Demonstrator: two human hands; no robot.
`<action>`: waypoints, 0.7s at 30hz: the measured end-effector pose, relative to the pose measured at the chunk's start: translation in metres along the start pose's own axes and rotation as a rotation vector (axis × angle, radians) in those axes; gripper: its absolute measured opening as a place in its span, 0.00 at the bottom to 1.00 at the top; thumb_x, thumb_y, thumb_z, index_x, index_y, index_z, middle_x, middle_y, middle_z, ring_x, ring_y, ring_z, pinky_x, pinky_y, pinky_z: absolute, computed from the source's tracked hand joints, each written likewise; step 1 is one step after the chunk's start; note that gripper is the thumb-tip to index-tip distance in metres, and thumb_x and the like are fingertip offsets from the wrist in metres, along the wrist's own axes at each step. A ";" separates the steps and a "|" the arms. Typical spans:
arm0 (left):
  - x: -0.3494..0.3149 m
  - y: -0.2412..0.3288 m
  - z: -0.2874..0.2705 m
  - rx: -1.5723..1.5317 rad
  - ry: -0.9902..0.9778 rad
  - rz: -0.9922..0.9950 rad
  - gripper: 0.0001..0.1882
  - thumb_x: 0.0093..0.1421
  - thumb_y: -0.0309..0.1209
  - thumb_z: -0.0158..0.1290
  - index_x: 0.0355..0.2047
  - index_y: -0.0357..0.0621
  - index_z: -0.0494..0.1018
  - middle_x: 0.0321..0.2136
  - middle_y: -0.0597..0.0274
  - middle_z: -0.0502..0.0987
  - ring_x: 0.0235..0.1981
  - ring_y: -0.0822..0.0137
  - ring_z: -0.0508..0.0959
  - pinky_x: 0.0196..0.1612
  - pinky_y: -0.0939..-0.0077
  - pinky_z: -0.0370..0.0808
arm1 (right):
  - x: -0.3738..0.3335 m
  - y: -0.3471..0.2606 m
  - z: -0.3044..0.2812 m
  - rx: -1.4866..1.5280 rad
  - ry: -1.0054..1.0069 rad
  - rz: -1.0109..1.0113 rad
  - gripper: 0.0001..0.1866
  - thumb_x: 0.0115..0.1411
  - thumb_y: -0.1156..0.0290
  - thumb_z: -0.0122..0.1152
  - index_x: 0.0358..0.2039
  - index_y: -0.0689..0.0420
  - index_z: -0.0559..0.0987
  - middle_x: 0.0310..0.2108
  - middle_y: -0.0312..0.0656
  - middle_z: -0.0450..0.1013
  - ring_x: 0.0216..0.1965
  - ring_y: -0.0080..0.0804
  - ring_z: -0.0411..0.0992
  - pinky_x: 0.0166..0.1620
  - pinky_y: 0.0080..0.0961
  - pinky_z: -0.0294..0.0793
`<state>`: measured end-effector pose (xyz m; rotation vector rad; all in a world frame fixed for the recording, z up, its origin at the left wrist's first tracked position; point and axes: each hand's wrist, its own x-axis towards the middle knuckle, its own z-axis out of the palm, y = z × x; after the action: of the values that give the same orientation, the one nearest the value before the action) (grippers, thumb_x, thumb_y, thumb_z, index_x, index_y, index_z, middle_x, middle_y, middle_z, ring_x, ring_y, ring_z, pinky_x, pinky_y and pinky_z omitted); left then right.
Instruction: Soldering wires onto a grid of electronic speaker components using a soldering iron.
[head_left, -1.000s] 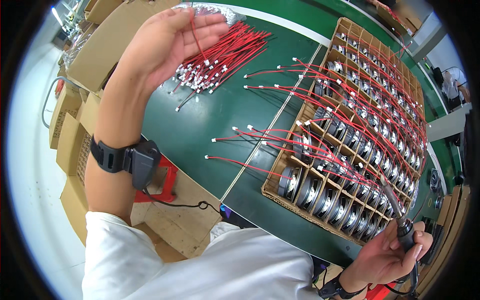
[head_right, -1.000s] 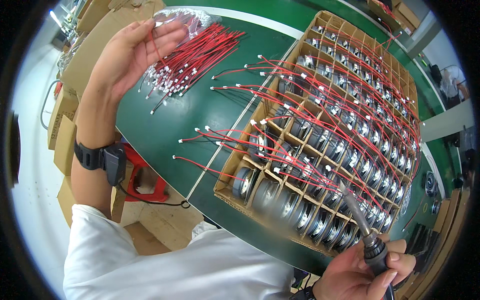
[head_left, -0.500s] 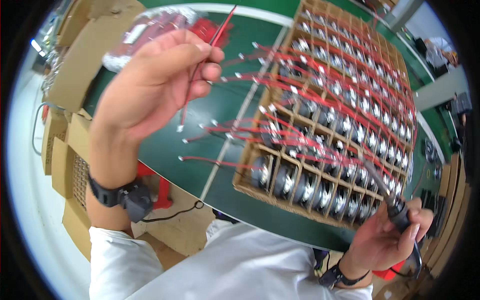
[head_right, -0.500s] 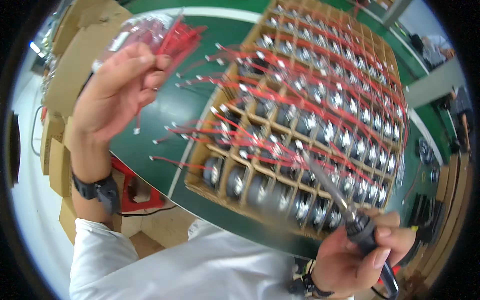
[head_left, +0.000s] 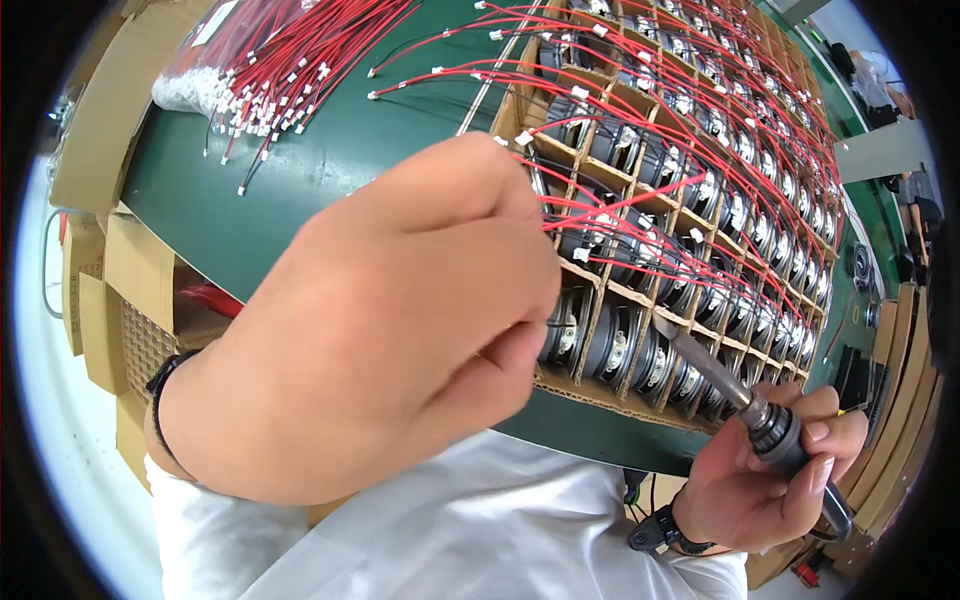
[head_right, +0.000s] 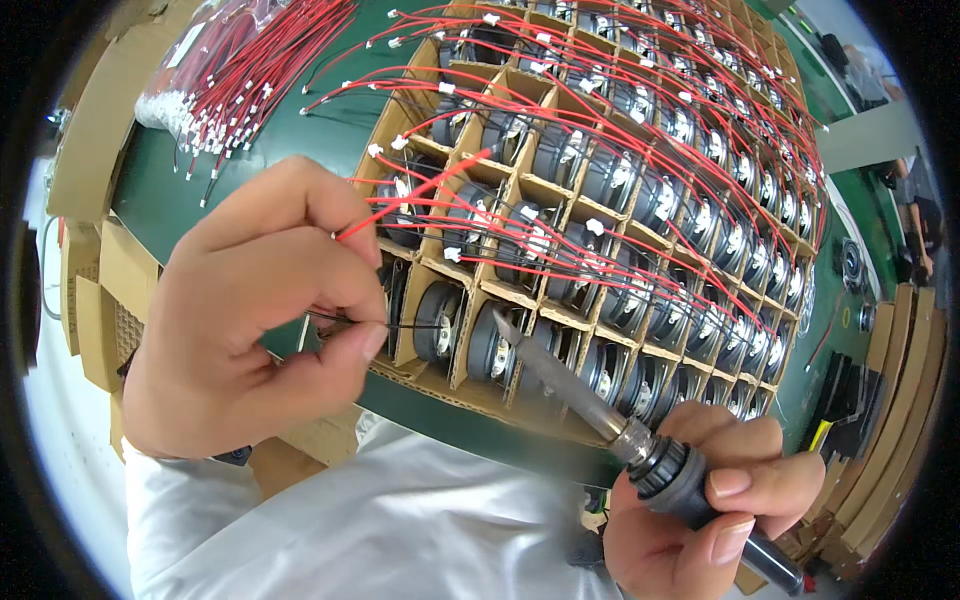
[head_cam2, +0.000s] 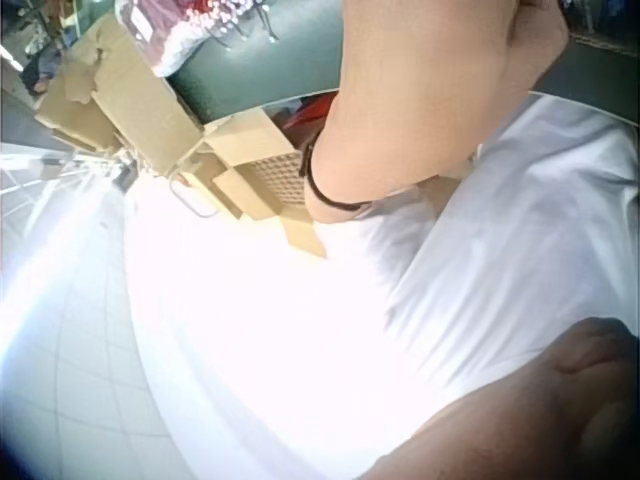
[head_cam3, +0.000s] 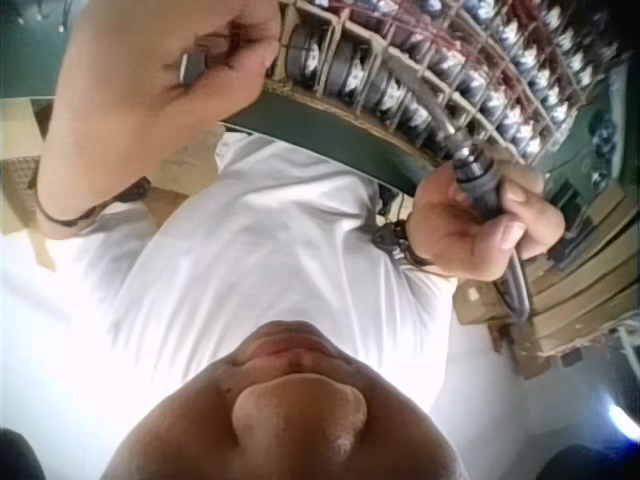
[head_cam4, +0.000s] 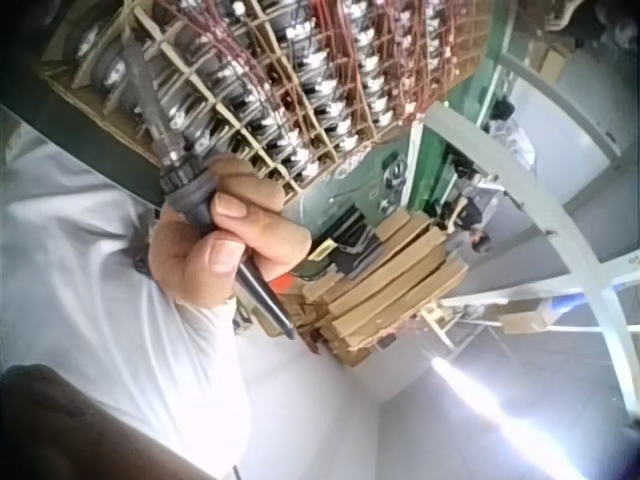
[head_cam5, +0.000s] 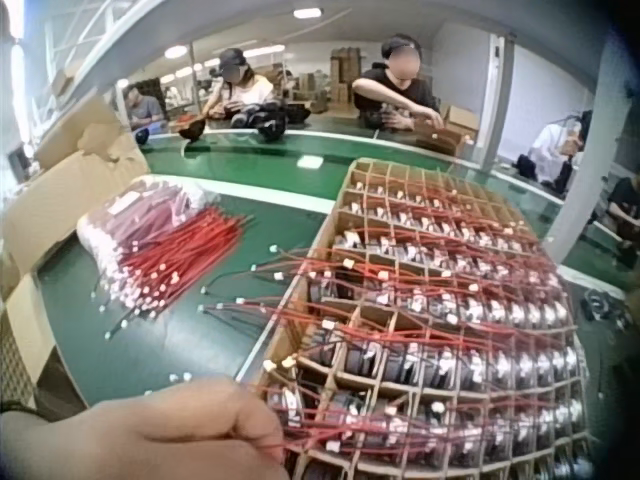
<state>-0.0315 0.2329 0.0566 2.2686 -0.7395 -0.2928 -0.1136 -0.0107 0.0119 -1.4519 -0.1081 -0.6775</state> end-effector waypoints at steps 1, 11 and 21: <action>0.000 -0.001 0.002 0.024 -0.020 -0.009 0.08 0.49 0.17 0.62 0.30 0.39 0.80 0.34 0.58 0.70 0.28 0.67 0.71 0.29 0.78 0.66 | -0.001 0.000 0.000 0.007 -0.005 0.000 0.12 0.65 0.64 0.53 0.36 0.59 0.65 0.25 0.39 0.59 0.20 0.21 0.57 0.29 0.20 0.62; 0.000 -0.021 0.017 -0.024 0.037 0.163 0.07 0.47 0.18 0.64 0.27 0.40 0.79 0.31 0.58 0.68 0.25 0.64 0.70 0.25 0.72 0.64 | -0.004 0.004 0.003 0.005 0.013 -0.018 0.12 0.65 0.65 0.54 0.34 0.59 0.64 0.25 0.39 0.59 0.20 0.23 0.57 0.28 0.20 0.60; 0.000 -0.015 0.024 -0.082 0.056 0.053 0.08 0.46 0.17 0.63 0.26 0.39 0.78 0.27 0.59 0.69 0.22 0.63 0.71 0.24 0.70 0.66 | -0.009 0.002 0.009 -0.005 0.020 0.023 0.13 0.61 0.64 0.56 0.32 0.56 0.63 0.24 0.35 0.53 0.23 0.25 0.50 0.31 0.29 0.51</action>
<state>-0.0346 0.2282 0.0288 2.1679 -0.7438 -0.2291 -0.1167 0.0004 0.0077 -1.4489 -0.0741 -0.6742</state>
